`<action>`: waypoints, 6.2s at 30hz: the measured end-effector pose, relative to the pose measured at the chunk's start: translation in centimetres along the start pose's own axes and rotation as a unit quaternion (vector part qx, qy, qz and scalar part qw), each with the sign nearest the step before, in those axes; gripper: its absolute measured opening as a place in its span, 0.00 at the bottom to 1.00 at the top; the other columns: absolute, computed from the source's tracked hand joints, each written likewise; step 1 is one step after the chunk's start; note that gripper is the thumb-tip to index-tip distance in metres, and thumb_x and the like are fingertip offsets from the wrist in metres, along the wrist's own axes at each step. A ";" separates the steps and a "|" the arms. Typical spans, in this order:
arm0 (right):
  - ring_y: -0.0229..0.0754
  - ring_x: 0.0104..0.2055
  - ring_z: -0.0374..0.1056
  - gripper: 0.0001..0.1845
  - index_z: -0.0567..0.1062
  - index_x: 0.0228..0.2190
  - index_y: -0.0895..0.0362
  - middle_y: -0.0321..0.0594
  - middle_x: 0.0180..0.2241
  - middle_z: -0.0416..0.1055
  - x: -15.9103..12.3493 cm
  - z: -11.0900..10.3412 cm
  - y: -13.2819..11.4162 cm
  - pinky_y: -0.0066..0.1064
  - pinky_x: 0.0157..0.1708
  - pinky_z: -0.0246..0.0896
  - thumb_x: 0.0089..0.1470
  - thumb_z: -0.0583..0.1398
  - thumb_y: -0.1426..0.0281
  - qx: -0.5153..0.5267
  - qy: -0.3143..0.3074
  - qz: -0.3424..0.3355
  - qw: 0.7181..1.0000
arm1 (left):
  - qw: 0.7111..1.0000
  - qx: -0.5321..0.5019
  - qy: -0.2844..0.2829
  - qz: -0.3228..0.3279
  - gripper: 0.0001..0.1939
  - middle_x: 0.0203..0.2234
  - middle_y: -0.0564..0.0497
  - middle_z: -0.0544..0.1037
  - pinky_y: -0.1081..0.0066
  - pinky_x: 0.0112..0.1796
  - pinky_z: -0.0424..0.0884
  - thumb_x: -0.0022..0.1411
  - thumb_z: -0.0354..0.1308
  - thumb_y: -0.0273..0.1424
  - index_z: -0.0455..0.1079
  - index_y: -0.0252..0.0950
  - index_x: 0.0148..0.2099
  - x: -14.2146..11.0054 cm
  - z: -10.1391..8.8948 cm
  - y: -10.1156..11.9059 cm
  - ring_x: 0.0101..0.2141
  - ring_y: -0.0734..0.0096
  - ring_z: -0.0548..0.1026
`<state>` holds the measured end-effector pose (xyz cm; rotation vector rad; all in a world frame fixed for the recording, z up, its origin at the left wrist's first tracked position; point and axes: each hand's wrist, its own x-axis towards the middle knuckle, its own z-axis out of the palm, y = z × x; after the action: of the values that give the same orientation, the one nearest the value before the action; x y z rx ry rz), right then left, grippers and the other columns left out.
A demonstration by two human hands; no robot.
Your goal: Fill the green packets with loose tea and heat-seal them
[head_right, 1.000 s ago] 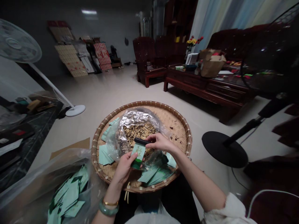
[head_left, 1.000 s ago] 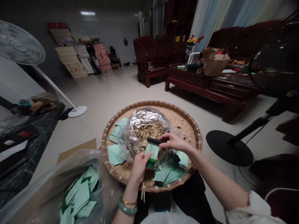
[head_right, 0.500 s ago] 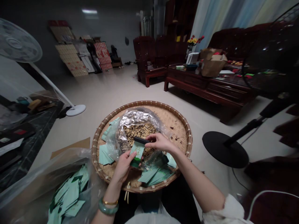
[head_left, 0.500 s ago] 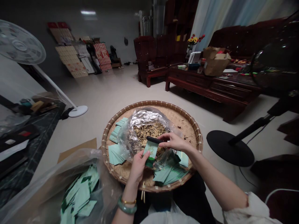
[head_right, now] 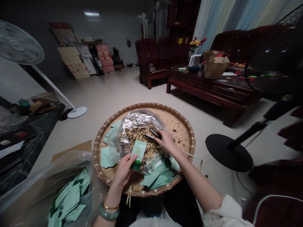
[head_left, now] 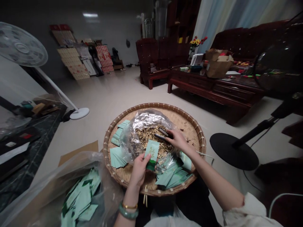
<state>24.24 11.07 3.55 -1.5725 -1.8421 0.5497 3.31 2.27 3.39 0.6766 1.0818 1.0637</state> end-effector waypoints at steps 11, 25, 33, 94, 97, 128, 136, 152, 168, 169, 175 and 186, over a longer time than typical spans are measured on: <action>0.33 0.21 0.53 0.21 0.65 0.16 0.58 0.32 0.16 0.59 -1.7 2.7 -5.4 0.25 0.22 0.45 0.54 0.57 0.59 0.102 -0.069 -0.100 0.987 | 0.998 0.033 -0.050 -0.026 0.22 0.25 0.46 0.79 0.75 0.21 0.71 0.46 0.66 0.42 0.72 0.29 0.38 -0.4 0.3 -0.4 0.25 0.65 0.77; 0.36 0.25 0.62 0.27 0.77 0.30 0.59 0.34 0.22 0.67 -4.0 -0.2 -4.0 0.25 0.24 0.55 0.36 0.64 0.48 0.274 -0.393 -0.056 0.876 | 0.940 -0.218 0.115 0.237 0.29 0.34 0.54 0.80 0.80 0.21 0.70 0.37 0.65 0.54 0.73 0.42 0.39 -1.2 -3.0 0.8 0.22 0.77 0.76; 0.35 0.27 0.60 0.08 0.73 0.20 0.60 0.33 0.21 0.64 -5.8 0.6 -4.2 0.25 0.29 0.53 0.47 0.62 0.72 0.054 -0.341 -0.172 0.923 | 0.975 -0.085 0.020 0.206 0.27 0.40 0.45 0.79 0.74 0.30 0.72 0.49 0.65 0.38 0.68 0.41 0.52 -1.0 -2.2 -0.6 0.34 0.68 0.78; 0.41 0.31 0.68 0.26 0.75 0.35 0.58 0.39 0.28 0.72 -8.7 3.3 -5.7 0.35 0.35 0.67 0.46 0.59 0.48 0.496 -0.303 0.089 0.808 | 0.996 0.005 0.040 0.076 0.29 0.38 0.39 0.79 0.63 0.34 0.75 0.47 0.61 0.50 0.74 0.30 0.41 -1.3 -1.2 -2.7 0.37 0.57 0.77; 0.39 0.30 0.65 0.28 0.74 0.28 0.59 0.38 0.26 0.70 -8.4 3.1 -5.1 0.33 0.33 0.65 0.49 0.55 0.45 0.444 -0.312 0.080 0.836 | 0.988 0.101 0.061 0.104 0.30 0.37 0.38 0.79 0.59 0.39 0.73 0.54 0.54 0.52 0.74 0.28 0.43 -1.4 -2.5 -2.5 0.40 0.54 0.76; 0.46 0.49 0.60 0.36 0.58 0.56 0.58 0.48 0.47 0.60 -1.7 7.6 -4.2 0.36 0.47 0.59 0.44 0.57 0.83 -0.034 -0.133 -0.116 0.984 | 0.759 0.467 0.194 0.411 0.22 0.41 0.42 0.73 0.62 0.41 0.71 0.54 0.58 0.30 0.66 0.34 0.52 -0.7 -3.0 -3.1 0.41 0.59 0.73; 0.54 0.56 0.52 0.39 0.59 0.56 0.58 0.53 0.57 0.53 1.1 7.4 -5.6 0.44 0.52 0.52 0.43 0.65 0.73 -0.067 -0.211 -0.226 0.949 | 0.744 0.474 0.197 0.428 0.21 0.40 0.42 0.73 0.60 0.42 0.71 0.54 0.58 0.29 0.66 0.34 0.51 -0.6 -3.1 -3.0 0.41 0.59 0.73; 0.46 0.44 0.59 0.24 0.69 0.45 0.56 0.45 0.42 0.64 -2.6 5.4 -4.9 0.32 0.39 0.57 0.42 0.64 0.76 -0.210 -0.192 -0.183 0.941 | 0.761 0.468 0.188 0.408 0.22 0.41 0.42 0.72 0.61 0.39 0.74 0.54 0.58 0.29 0.65 0.34 0.53 -0.6 -3.4 -3.3 0.40 0.60 0.74; 0.34 0.25 0.64 0.13 0.75 0.30 0.60 0.32 0.23 0.70 0.2 4.6 -2.1 0.24 0.27 0.60 0.36 0.60 0.76 0.205 -0.140 0.021 0.969 | 0.765 0.465 0.185 0.406 0.22 0.39 0.44 0.72 0.64 0.36 0.73 0.54 0.58 0.29 0.66 0.35 0.52 -0.3 -2.9 -2.6 0.38 0.62 0.73; 0.34 0.24 0.64 0.12 0.74 0.30 0.60 0.32 0.23 0.69 0.3 4.2 -2.2 0.25 0.26 0.61 0.37 0.60 0.75 0.251 -0.150 0.049 0.955 | 0.765 0.466 0.182 0.405 0.22 0.39 0.44 0.72 0.64 0.36 0.73 0.53 0.58 0.28 0.65 0.35 0.52 -0.3 -2.7 -2.4 0.38 0.62 0.73; 0.32 0.25 0.65 0.14 0.72 0.30 0.58 0.31 0.26 0.68 0.7 2.1 -3.1 0.25 0.27 0.67 0.35 0.63 0.73 0.387 -0.164 0.118 0.899 | 0.773 0.473 0.172 0.386 0.23 0.39 0.45 0.71 0.69 0.31 0.73 0.54 0.58 0.28 0.65 0.35 0.53 -0.3 -2.1 -1.7 0.37 0.64 0.73; 0.32 0.28 0.67 0.12 0.73 0.31 0.59 0.34 0.30 0.69 0.4 -1.0 -5.6 0.26 0.31 0.70 0.38 0.64 0.74 0.415 -0.159 0.091 0.891 | 0.745 0.499 0.173 0.407 0.24 0.38 0.45 0.71 0.62 0.38 0.72 0.53 0.59 0.29 0.65 0.36 0.54 0.6 -1.7 -1.6 0.38 0.61 0.72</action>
<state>20.94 10.31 8.15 -1.0865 -1.3506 1.5216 2.33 2.19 1.19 2.0222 1.7627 1.3143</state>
